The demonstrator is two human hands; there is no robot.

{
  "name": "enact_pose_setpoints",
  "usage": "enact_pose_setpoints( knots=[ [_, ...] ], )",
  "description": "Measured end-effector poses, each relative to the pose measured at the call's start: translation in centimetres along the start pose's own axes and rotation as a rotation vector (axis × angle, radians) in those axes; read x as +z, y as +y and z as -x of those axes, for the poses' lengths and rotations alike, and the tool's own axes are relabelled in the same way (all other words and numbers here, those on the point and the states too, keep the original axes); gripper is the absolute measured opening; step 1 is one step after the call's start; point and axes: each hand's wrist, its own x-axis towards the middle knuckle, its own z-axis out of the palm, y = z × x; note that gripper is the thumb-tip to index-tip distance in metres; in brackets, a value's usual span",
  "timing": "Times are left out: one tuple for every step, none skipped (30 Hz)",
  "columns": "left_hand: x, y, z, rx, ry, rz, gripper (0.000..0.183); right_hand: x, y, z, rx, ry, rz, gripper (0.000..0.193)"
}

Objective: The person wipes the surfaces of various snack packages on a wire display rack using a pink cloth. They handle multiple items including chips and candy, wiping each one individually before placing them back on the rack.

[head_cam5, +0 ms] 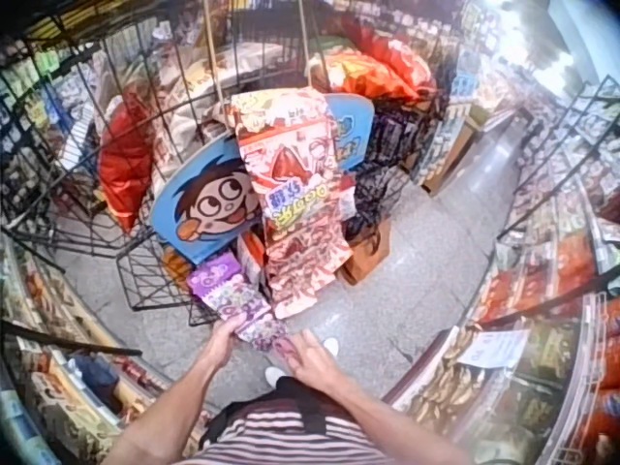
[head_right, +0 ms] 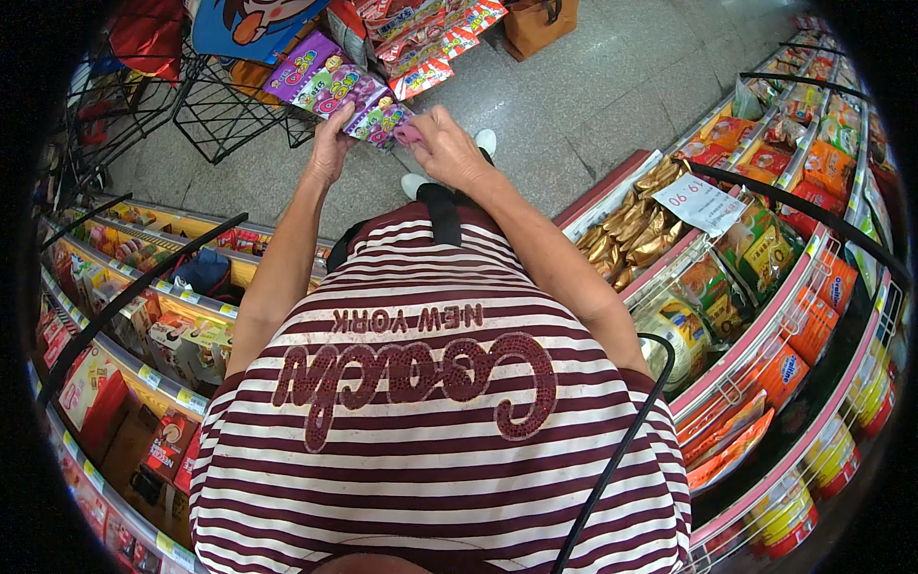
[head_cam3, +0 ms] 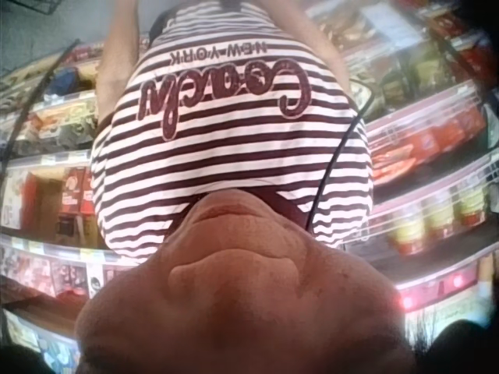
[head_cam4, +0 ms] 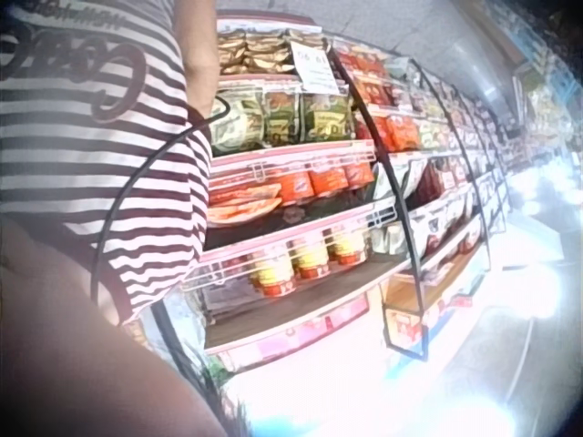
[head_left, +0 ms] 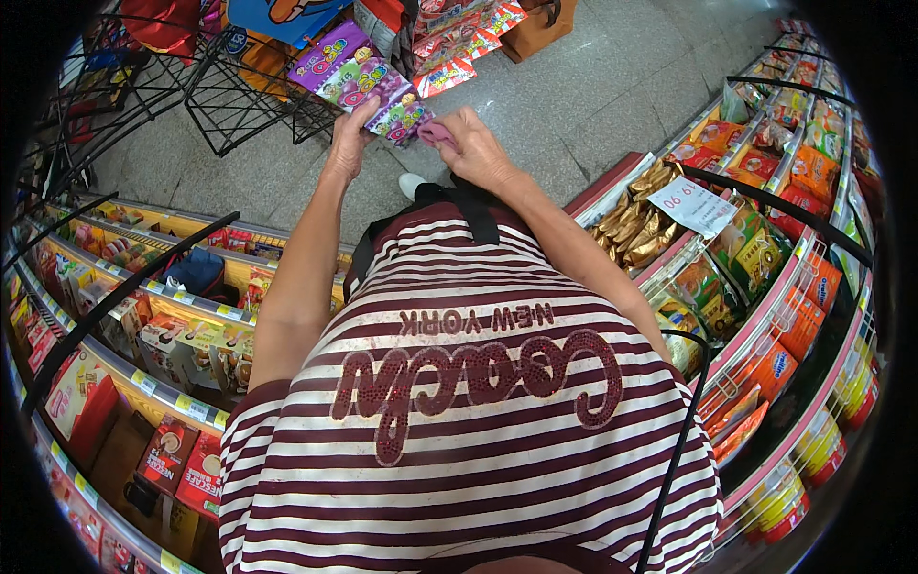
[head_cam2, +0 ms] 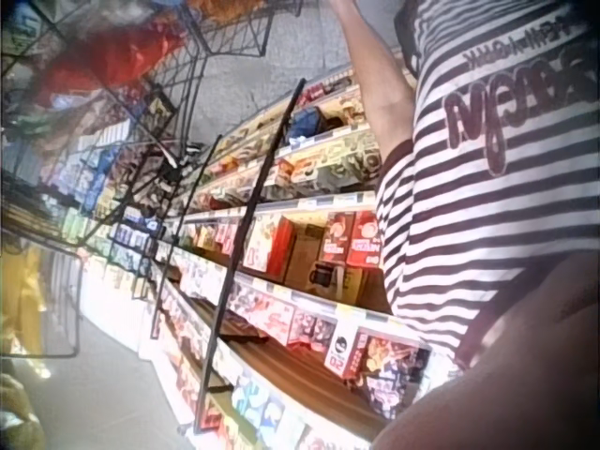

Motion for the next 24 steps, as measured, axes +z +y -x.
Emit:
enact_pose_setpoints(
  knots=[
    [-0.1,-0.1,0.3,0.001,-0.001,-0.001,0.052,-0.1,-0.3,-0.2,-0.055,0.044,-0.019,0.038],
    [-0.1,-0.3,0.7,0.002,-0.001,-0.002,0.053,-0.2,-0.5,-0.6,-0.11,0.088,-0.038,0.037],
    [-0.2,-0.4,1.1,-0.012,0.014,0.006,0.055,-0.3,-0.8,-0.9,-0.164,0.132,-0.057,0.037],
    [-0.2,-0.4,1.3,-0.023,0.027,0.011,0.057,-0.4,-1.2,-1.2,-0.212,0.172,-0.071,0.038],
    [-0.2,-0.4,1.5,-0.033,0.041,0.017,0.06,-0.3,-1.6,-1.4,-0.201,0.189,-0.075,0.038],
    [-0.1,-0.4,1.7,-0.038,0.043,0.025,0.059,-0.2,-2.0,-1.6,-0.189,0.205,-0.078,0.039],
    [-0.1,-0.4,1.9,-0.043,0.044,0.029,0.058,0.1,-2.3,-1.7,-0.176,0.224,-0.084,0.039],
    [0.0,-0.3,2.1,-0.049,0.046,0.032,0.058,0.5,-2.6,-1.9,-0.181,0.213,-0.097,0.039],
    [0.0,-0.3,2.3,-0.049,0.044,0.053,0.057,0.9,-2.8,-2.1,-0.184,0.203,-0.109,0.039],
    [0.4,-0.2,2.4,-0.05,0.037,0.076,0.056,1.1,-2.9,-2.2,-0.187,0.193,-0.117,0.038],
    [0.9,-0.1,2.6,-0.051,0.03,0.099,0.056,1.4,-3.0,-2.1,-0.184,0.135,-0.08,0.037],
    [1.2,-0.1,2.9,-0.056,0.056,0.1,0.054,1.6,-3.2,-2.0,-0.179,0.077,-0.042,0.036],
    [1.7,0.1,3.2,-0.058,0.039,0.117,0.054,1.6,-3.2,-1.9,-0.174,0.021,-0.002,0.035],
    [2.1,0.2,3.3,-0.061,0.022,0.133,0.054,2.1,-2.4,-1.6,-0.257,0.002,0.058,0.032],
    [2.4,0.3,3.4,-0.064,0.003,0.148,0.054,2.2,-1.9,-1.2,-0.26,-0.048,0.089,0.031],
    [2.5,0.2,3.3,-0.06,-0.005,0.162,0.054,2.2,-1.4,-0.7,-0.262,-0.1,0.117,0.03],
    [2.7,0.1,3.1,-0.057,-0.013,0.175,0.055,2.2,-0.9,-0.3,-0.262,-0.151,0.145,0.029],
    [2.8,0.1,3.0,-0.054,-0.022,0.187,0.055,2.0,-0.4,0.1,-0.243,-0.171,0.134,0.027],
    [2.9,0.0,2.9,-0.05,-0.017,0.186,0.056,1.8,0.2,0.5,-0.222,-0.191,0.122,0.025],
    [2.9,0.0,2.7,-0.047,-0.012,0.185,0.056,1.7,0.7,0.9,-0.202,-0.21,0.11,0.024],
    [2.9,0.0,2.6,-0.043,-0.007,0.183,0.057,1.9,1.4,1.1,-0.138,-0.235,0.148,0.023],
    [2.7,0.0,2.5,-0.055,-0.016,0.178,0.057,2.1,2.1,1.3,-0.073,-0.259,0.187,0.022],
    [2.6,0.0,2.3,-0.057,-0.027,0.19,0.054,2.2,2.7,1.5,-0.009,-0.283,0.225,0.021],
    [2.5,-0.1,2.3,-0.059,-0.037,0.202,0.052,2.1,3.5,1.9,0.064,-0.304,0.231,0.021]
  ],
)
